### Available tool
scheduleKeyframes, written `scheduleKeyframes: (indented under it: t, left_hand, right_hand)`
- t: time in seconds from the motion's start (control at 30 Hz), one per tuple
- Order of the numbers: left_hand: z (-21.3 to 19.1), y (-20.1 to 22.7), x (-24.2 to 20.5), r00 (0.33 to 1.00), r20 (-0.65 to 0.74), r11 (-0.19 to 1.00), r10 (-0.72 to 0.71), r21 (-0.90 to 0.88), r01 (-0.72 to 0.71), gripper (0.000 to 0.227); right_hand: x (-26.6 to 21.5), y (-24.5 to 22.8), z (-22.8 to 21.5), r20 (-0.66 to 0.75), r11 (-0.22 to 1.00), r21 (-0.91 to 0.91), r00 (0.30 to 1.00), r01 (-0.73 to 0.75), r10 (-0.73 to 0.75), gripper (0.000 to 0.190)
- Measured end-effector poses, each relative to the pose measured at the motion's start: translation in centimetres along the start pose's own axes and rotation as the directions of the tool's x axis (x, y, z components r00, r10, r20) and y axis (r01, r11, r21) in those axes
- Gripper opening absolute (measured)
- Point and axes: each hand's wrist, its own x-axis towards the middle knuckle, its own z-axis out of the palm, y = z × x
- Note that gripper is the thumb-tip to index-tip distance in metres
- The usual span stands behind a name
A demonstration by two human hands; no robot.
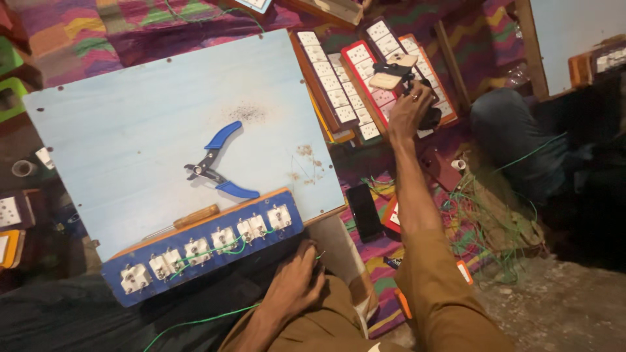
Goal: The person sits on the floor and wires a blue panel with multiple electrical sockets using green wires. They use pliers to strip wire ends and a screwdriver to secure connections to the socket terminals.
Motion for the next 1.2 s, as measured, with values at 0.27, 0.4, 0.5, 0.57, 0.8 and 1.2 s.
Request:
scheduleKeyframes:
  t: [0.27, 0.4, 0.5, 0.57, 0.8, 1.2]
  left_hand:
    - [0.2, -0.5, -0.3, 1.000, 0.001, 1.000, 0.011, -0.003, -0.011, 0.045]
    - [-0.8, 0.7, -0.5, 0.994, -0.085, 0.998, 0.066, -0.005, -0.067, 0.045]
    - [-2.2, 1.7, -0.6, 0.960, -0.219, 0.982, 0.173, -0.035, -0.185, 0.037]
    - [-3.3, 2.5, -1.6, 0.947, -0.282, 0.979, 0.150, -0.093, -0.183, 0.024]
    - [-8.2, 5.4, -5.1, 0.690, -0.715, 0.987, -0.111, -0.158, -0.005, 0.014]
    - [-12.1, 2.8, -7.6, 0.447, -0.845, 0.955, -0.293, -0.277, 0.104, 0.013]
  right_hand:
    - [0.7, -1.0, -2.8, 0.034, 1.000, -0.004, 0.999, -0.012, 0.012, 0.060]
    - [0.8, -2.1, -5.1, -0.016, 0.998, 0.063, 0.999, 0.031, -0.030, 0.062]
    - [-0.5, -3.5, -8.4, -0.194, 0.996, -0.016, 0.977, 0.083, -0.084, 0.067]
    - [-3.1, -5.8, -11.6, -0.158, 0.939, 0.333, 0.977, -0.084, 0.143, 0.058]
    - [-8.2, -19.9, -24.2, 0.476, 0.389, 0.806, 0.879, -0.446, 0.023, 0.013]
    - [-1.6, -42.1, -19.5, 0.530, 0.508, 0.845, -0.139, 0.168, -0.836, 0.036]
